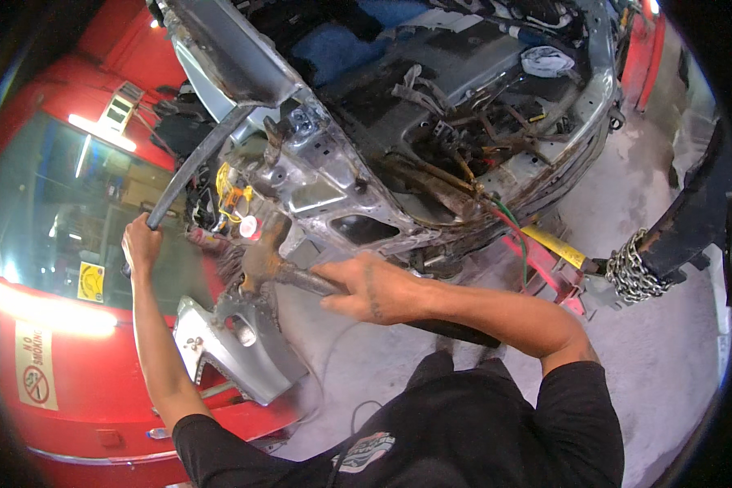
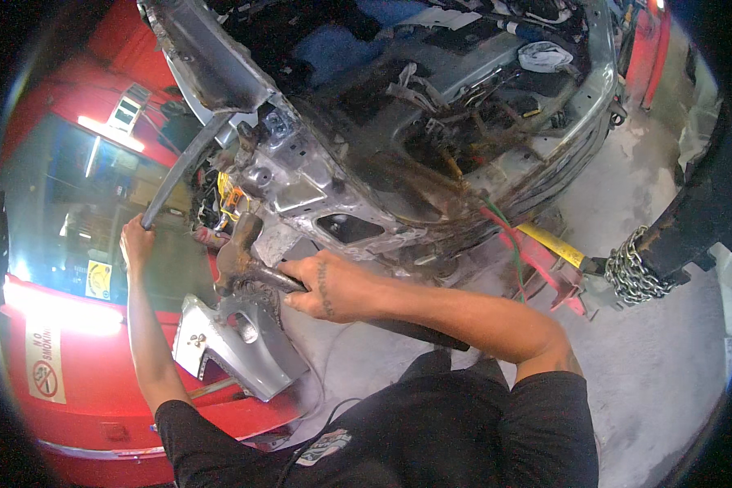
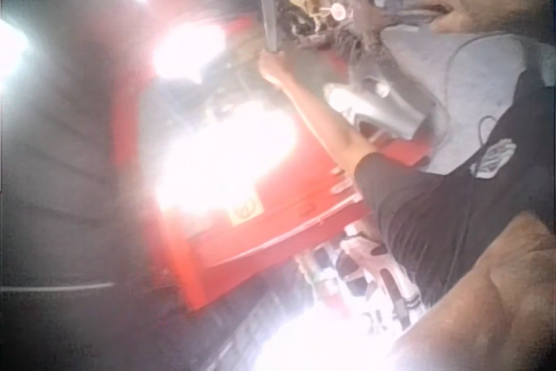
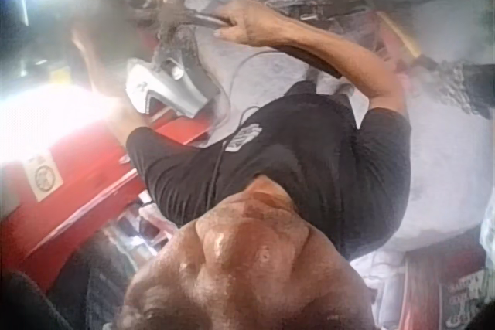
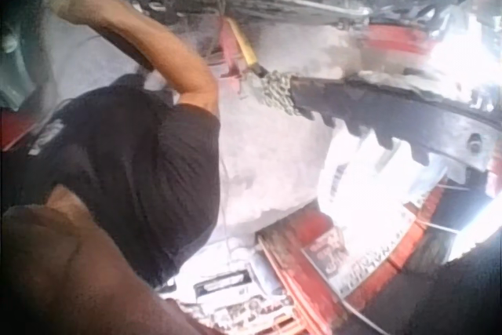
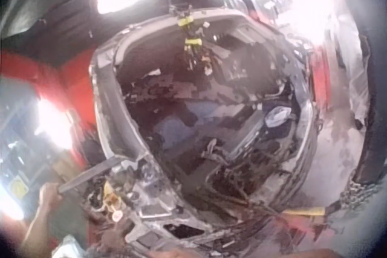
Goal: The person uses a pry bar and hammer to straighten a damaged front frame section of a car in a repair shop. They repeatedly strike the metal to reshape it, then fit a metal bracket into the repaired area.
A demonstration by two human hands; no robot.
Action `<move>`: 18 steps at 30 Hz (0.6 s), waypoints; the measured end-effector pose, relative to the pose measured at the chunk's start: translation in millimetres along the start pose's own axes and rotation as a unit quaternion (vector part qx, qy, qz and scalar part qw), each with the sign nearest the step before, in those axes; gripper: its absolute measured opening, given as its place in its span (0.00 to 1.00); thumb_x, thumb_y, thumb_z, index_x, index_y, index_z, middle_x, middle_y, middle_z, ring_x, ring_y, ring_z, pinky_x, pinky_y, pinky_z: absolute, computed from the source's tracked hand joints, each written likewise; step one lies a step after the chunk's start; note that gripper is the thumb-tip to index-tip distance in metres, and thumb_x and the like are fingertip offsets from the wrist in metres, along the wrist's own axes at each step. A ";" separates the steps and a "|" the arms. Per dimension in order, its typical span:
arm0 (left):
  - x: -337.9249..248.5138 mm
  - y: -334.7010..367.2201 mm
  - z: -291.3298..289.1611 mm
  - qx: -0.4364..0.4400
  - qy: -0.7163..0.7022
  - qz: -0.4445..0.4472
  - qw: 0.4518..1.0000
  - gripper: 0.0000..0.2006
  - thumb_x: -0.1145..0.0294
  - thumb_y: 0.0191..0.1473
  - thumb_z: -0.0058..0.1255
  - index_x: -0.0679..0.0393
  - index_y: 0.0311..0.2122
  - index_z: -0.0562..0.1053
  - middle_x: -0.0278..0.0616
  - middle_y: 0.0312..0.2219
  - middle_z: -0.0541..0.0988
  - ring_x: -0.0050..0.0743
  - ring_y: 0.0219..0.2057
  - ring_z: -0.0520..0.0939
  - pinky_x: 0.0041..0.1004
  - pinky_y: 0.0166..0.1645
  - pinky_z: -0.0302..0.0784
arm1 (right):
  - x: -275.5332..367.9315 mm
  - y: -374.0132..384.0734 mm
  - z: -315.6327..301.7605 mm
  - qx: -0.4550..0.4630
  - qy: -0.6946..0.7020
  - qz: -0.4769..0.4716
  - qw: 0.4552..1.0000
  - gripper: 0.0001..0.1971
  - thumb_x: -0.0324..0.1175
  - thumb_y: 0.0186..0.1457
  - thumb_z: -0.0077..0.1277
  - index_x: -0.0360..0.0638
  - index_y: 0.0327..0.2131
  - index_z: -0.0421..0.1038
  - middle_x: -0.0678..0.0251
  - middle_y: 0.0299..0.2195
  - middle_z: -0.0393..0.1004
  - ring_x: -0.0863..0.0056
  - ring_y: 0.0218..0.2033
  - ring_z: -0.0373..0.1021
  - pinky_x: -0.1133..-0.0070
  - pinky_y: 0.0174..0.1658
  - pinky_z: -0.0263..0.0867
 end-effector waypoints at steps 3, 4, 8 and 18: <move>-3.6 -0.9 -1.6 0.003 -0.016 -0.001 1.000 0.09 0.67 0.49 0.59 0.58 0.35 0.78 0.61 0.32 0.82 0.67 0.38 0.82 0.55 0.43 0.77 | -6.9 9.5 -30.8 -0.053 -0.055 -0.040 0.996 0.25 0.39 0.56 0.55 0.29 0.52 0.71 0.41 0.34 0.78 0.50 0.37 0.78 0.62 0.44 0.72; 4.0 -9.7 -5.3 0.008 -0.016 -0.012 1.000 0.09 0.67 0.49 0.59 0.58 0.35 0.78 0.60 0.32 0.82 0.67 0.38 0.82 0.55 0.43 0.77 | -13.7 16.0 -57.1 -0.082 -0.032 -0.017 0.996 0.24 0.39 0.56 0.54 0.30 0.51 0.72 0.48 0.31 0.78 0.60 0.34 0.77 0.65 0.41 0.72; -2.1 -4.7 -3.3 0.001 -0.014 -0.008 1.000 0.09 0.66 0.49 0.59 0.59 0.35 0.78 0.59 0.32 0.82 0.67 0.39 0.82 0.55 0.44 0.77 | -27.9 13.8 -85.0 -0.127 0.018 0.049 0.991 0.24 0.38 0.57 0.54 0.31 0.52 0.72 0.55 0.27 0.76 0.73 0.30 0.75 0.71 0.38 0.71; -6.1 -5.5 -6.6 -0.005 -0.024 -0.008 1.000 0.09 0.66 0.50 0.60 0.57 0.36 0.79 0.59 0.32 0.83 0.67 0.39 0.82 0.55 0.44 0.77 | -8.0 -8.3 -8.7 -0.024 -0.001 -0.009 1.000 0.24 0.38 0.57 0.54 0.32 0.53 0.72 0.42 0.32 0.79 0.48 0.35 0.78 0.61 0.42 0.72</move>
Point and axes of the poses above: each hand's wrist, its own y-axis towards the middle knuckle, its own z-axis out of the palm, x = y × z, the point moved 9 cm from there along y, towards the middle knuckle
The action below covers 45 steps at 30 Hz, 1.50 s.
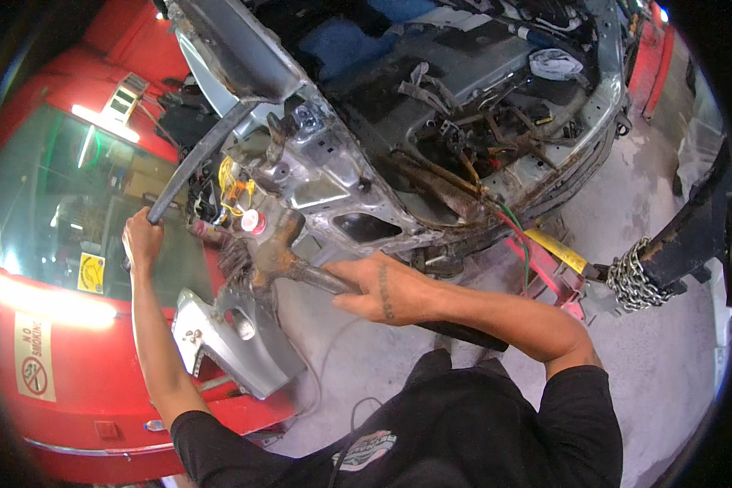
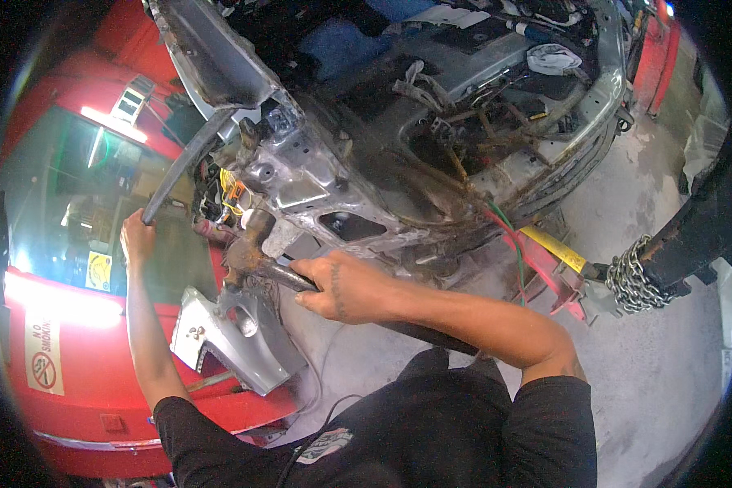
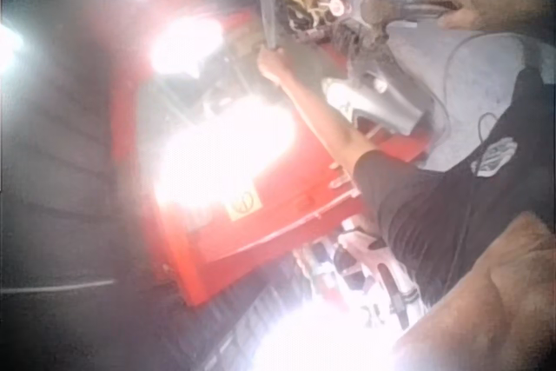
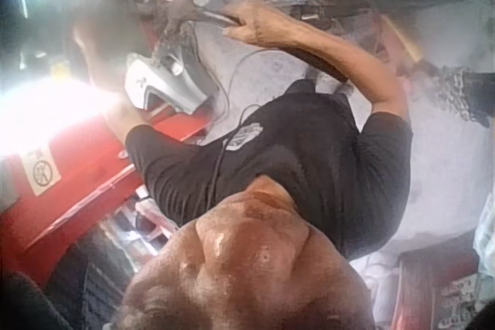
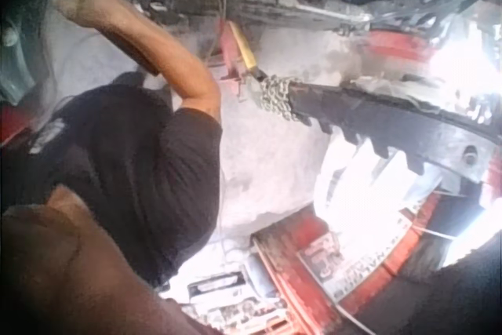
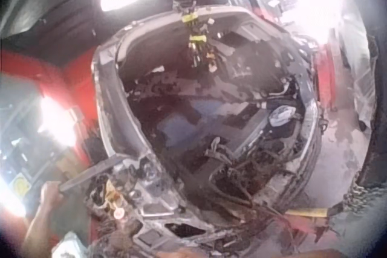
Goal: The person uses a pry bar and hammer to straighten a damaged front frame section of a car in a repair shop. They repeatedly strike the metal to reshape it, then fit a metal bracket into the repaired area.
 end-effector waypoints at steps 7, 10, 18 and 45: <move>9.0 -4.5 6.9 0.010 0.001 -0.001 1.000 0.09 0.67 0.49 0.58 0.59 0.35 0.79 0.61 0.32 0.82 0.68 0.39 0.82 0.55 0.44 0.77 | -25.6 1.1 -47.8 -0.149 -0.021 0.041 0.988 0.24 0.37 0.58 0.55 0.30 0.53 0.72 0.40 0.35 0.79 0.49 0.35 0.79 0.65 0.42 0.73; 5.1 3.4 4.6 0.001 -0.005 -0.002 1.000 0.09 0.68 0.49 0.56 0.59 0.35 0.78 0.61 0.32 0.82 0.69 0.39 0.82 0.56 0.44 0.76 | -25.4 -1.3 -17.9 -0.078 -0.015 0.092 0.993 0.24 0.37 0.57 0.56 0.34 0.55 0.71 0.40 0.34 0.78 0.46 0.38 0.78 0.61 0.43 0.72; 0.7 -1.2 1.4 0.006 -0.002 0.002 1.000 0.10 0.68 0.49 0.56 0.59 0.36 0.79 0.62 0.33 0.82 0.69 0.40 0.82 0.56 0.44 0.76 | -36.0 -4.1 -14.5 -0.066 -0.043 0.026 0.997 0.27 0.40 0.57 0.56 0.34 0.57 0.70 0.41 0.36 0.79 0.50 0.37 0.78 0.63 0.44 0.72; 16.6 7.2 21.4 0.025 0.036 0.021 0.999 0.12 0.66 0.52 0.60 0.60 0.40 0.79 0.59 0.36 0.82 0.67 0.41 0.81 0.54 0.45 0.75 | -81.2 -29.7 12.4 -0.070 -0.061 0.046 0.995 0.23 0.38 0.55 0.57 0.36 0.52 0.74 0.41 0.30 0.79 0.48 0.34 0.79 0.60 0.40 0.72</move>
Point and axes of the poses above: each hand's wrist, its own y-axis towards the middle knuckle, its own z-axis out of the palm, x = y × z, the point moved 9 cm from there along y, towards the middle knuckle
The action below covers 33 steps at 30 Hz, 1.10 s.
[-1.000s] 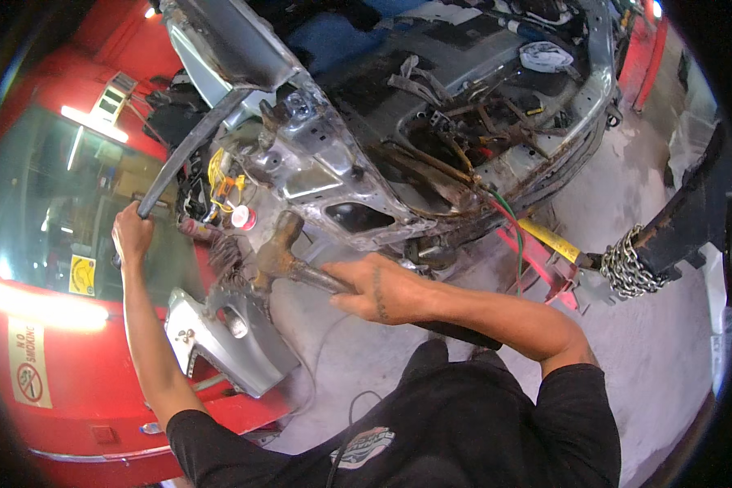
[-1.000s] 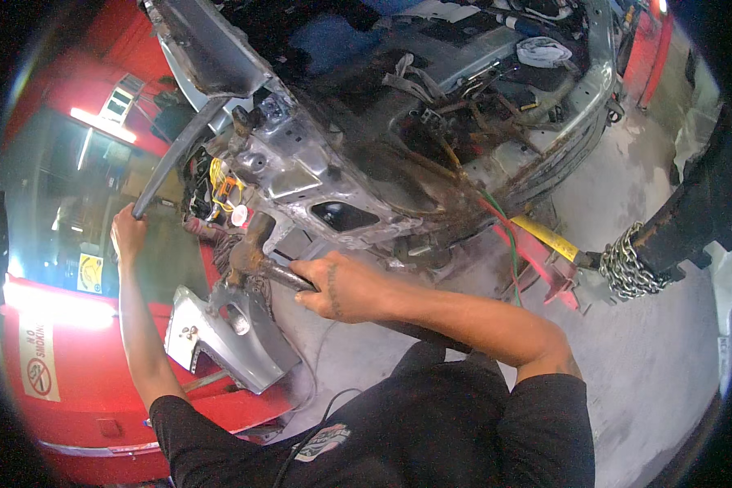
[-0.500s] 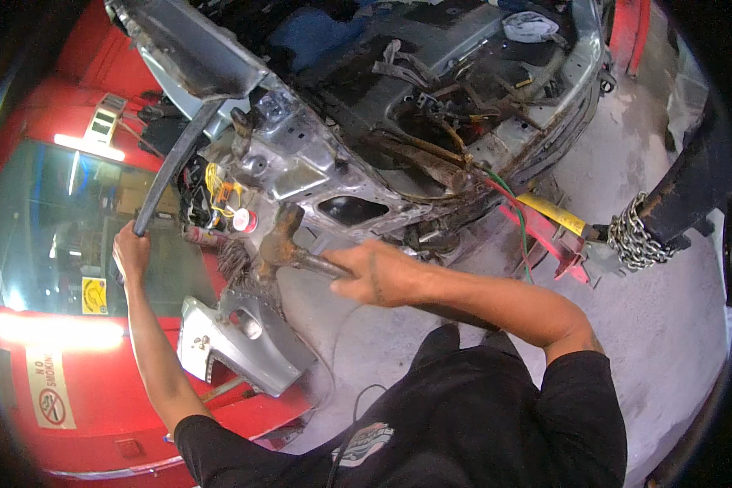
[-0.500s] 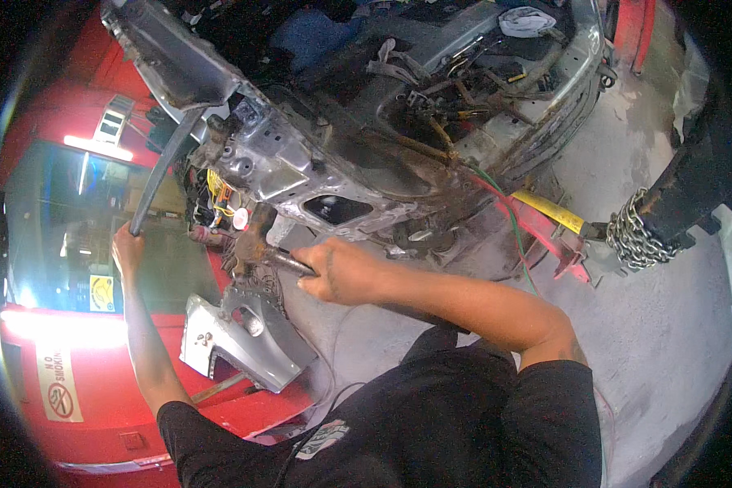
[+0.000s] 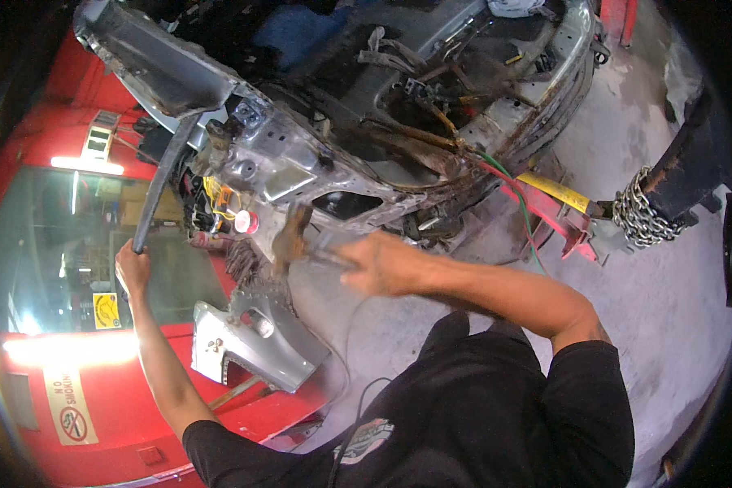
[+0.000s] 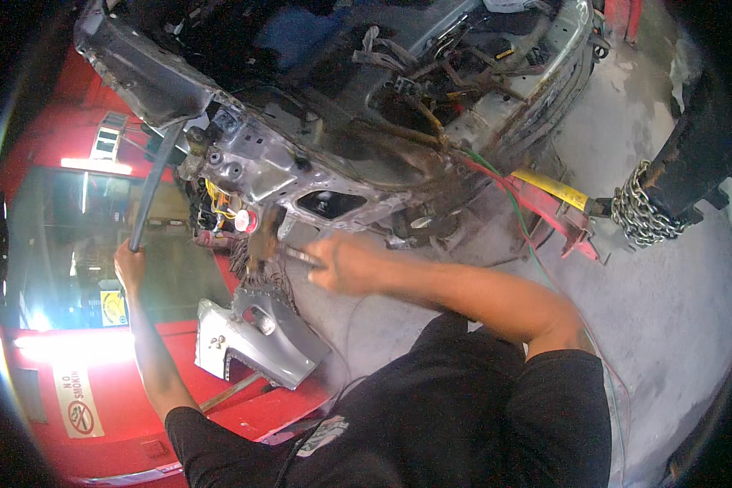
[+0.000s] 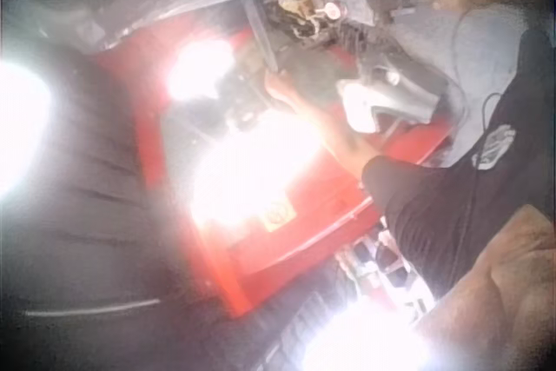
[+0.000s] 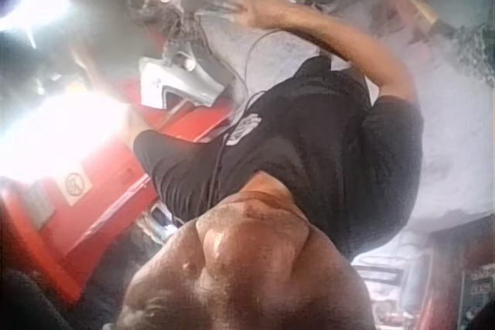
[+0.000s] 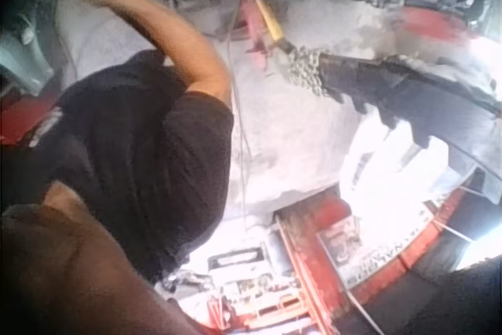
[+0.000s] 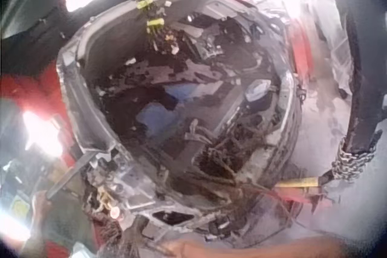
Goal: The person uses a pry bar and hammer to straighten a damaged front frame section of a car in a repair shop. They repeatedly strike the metal to reshape it, then fit a metal bracket into the repaired area.
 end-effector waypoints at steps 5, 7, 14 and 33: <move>-8.9 -2.5 -7.1 -0.025 0.012 0.007 1.000 0.11 0.66 0.53 0.59 0.61 0.39 0.79 0.60 0.36 0.82 0.67 0.41 0.81 0.54 0.45 0.75 | -17.7 6.3 -46.4 -0.084 0.042 0.037 0.995 0.20 0.37 0.56 0.57 0.35 0.49 0.75 0.41 0.31 0.79 0.47 0.35 0.79 0.61 0.40 0.72; -8.6 -1.6 -6.9 -0.004 0.009 -0.017 1.000 0.11 0.67 0.53 0.59 0.61 0.39 0.79 0.60 0.36 0.82 0.67 0.41 0.81 0.54 0.45 0.75 | -17.9 -0.1 -27.1 -0.078 0.032 0.047 0.995 0.20 0.37 0.56 0.57 0.35 0.48 0.75 0.41 0.31 0.79 0.46 0.35 0.79 0.60 0.40 0.72; -4.9 -6.5 -6.4 -0.008 0.001 -0.006 1.000 0.10 0.67 0.53 0.59 0.61 0.38 0.79 0.61 0.35 0.82 0.68 0.40 0.81 0.54 0.44 0.74 | -28.1 -1.4 -34.2 -0.082 0.023 0.006 0.996 0.21 0.37 0.56 0.56 0.36 0.51 0.73 0.41 0.35 0.79 0.44 0.37 0.77 0.60 0.41 0.71; 7.1 0.3 -1.4 -0.051 -0.004 0.018 0.999 0.10 0.66 0.52 0.59 0.61 0.37 0.79 0.61 0.34 0.82 0.69 0.40 0.81 0.55 0.43 0.75 | -23.2 1.4 -34.0 -0.100 -0.064 0.019 0.993 0.26 0.39 0.55 0.54 0.36 0.56 0.71 0.39 0.35 0.78 0.44 0.38 0.78 0.59 0.42 0.74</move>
Point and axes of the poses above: each hand's wrist, its own y-axis towards the middle knuckle, its own z-axis out of the palm, x = y × z, the point moved 9 cm from there along y, towards the middle knuckle
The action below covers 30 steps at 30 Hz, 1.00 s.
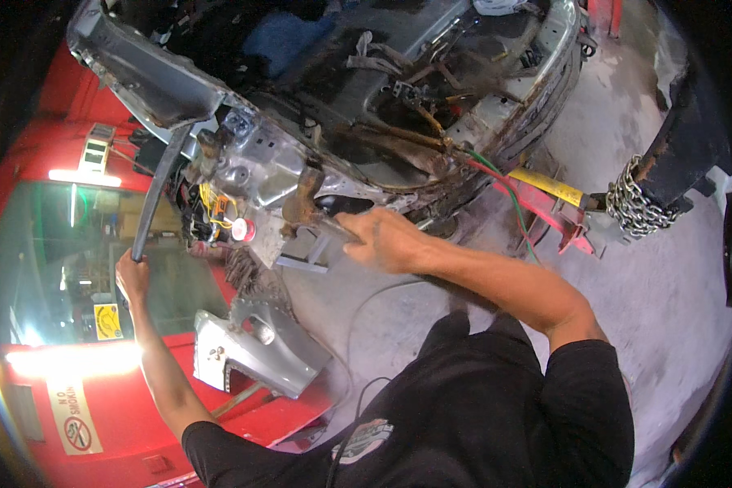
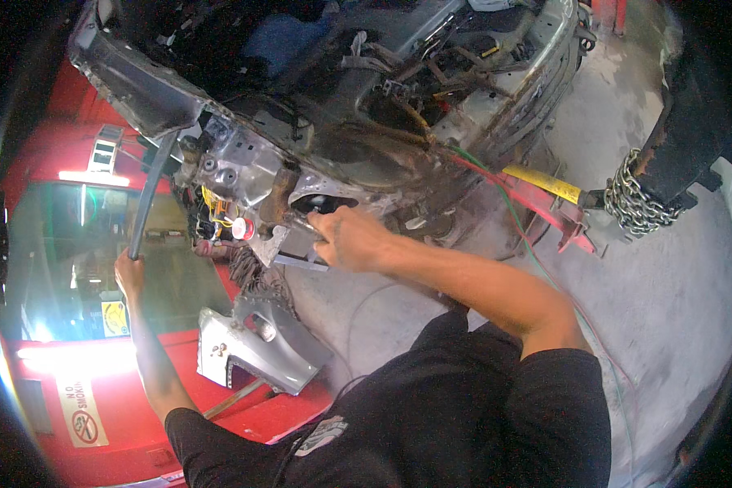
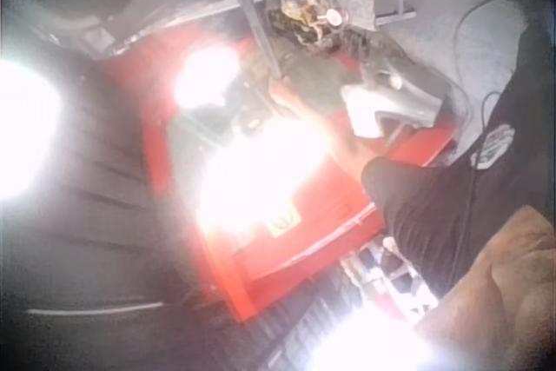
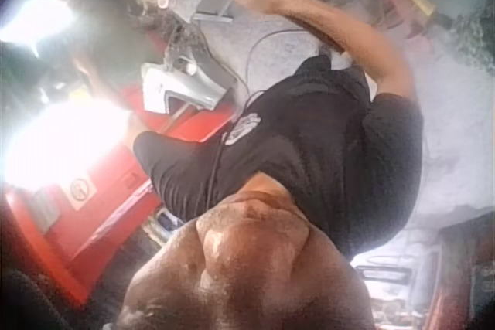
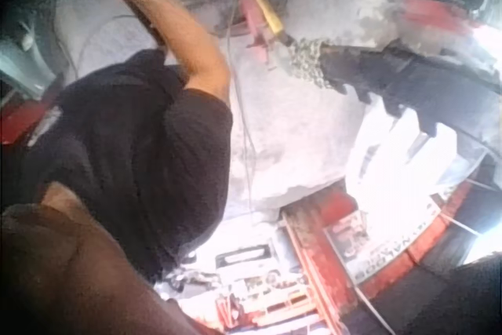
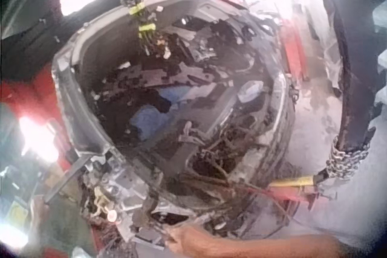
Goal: The person uses a pry bar and hammer to straighten a damaged front frame section of a car in a repair shop. They repeatedly strike the metal to reshape it, then fit a metal bracket into the repaired area.
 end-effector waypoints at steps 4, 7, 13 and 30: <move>-18.0 -1.7 -2.8 0.038 -0.008 -0.017 0.999 0.10 0.67 0.52 0.59 0.62 0.36 0.78 0.61 0.34 0.81 0.70 0.40 0.80 0.54 0.43 0.74 | 17.4 -20.9 12.5 0.097 0.039 0.058 0.993 0.25 0.37 0.55 0.55 0.39 0.56 0.72 0.40 0.34 0.78 0.44 0.34 0.77 0.61 0.40 0.73; -15.5 -9.0 -6.2 0.029 -0.031 -0.021 0.999 0.10 0.67 0.53 0.58 0.62 0.37 0.78 0.61 0.33 0.82 0.69 0.39 0.81 0.54 0.43 0.74 | 11.7 -25.4 16.5 0.081 0.065 0.001 0.995 0.20 0.37 0.57 0.55 0.37 0.50 0.74 0.44 0.32 0.80 0.44 0.36 0.78 0.56 0.42 0.72; -8.7 -1.1 5.4 0.055 -0.007 -0.034 0.998 0.10 0.67 0.52 0.59 0.62 0.36 0.78 0.61 0.32 0.82 0.69 0.39 0.81 0.54 0.42 0.74 | -22.5 -20.0 2.6 -0.023 0.067 0.076 0.995 0.24 0.38 0.54 0.56 0.37 0.53 0.73 0.40 0.31 0.78 0.45 0.35 0.78 0.57 0.40 0.71; -9.3 0.4 0.4 0.029 -0.010 -0.033 0.999 0.09 0.67 0.51 0.58 0.62 0.34 0.77 0.61 0.33 0.81 0.69 0.39 0.81 0.54 0.42 0.74 | -26.7 -49.0 44.8 0.137 0.026 0.091 0.986 0.31 0.41 0.55 0.55 0.36 0.61 0.67 0.39 0.38 0.78 0.42 0.42 0.76 0.58 0.47 0.72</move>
Point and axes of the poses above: each hand's wrist, its own y-axis towards the middle knuckle, its own z-axis out of the palm, x = y × z, the point moved 9 cm from there along y, towards the middle knuckle
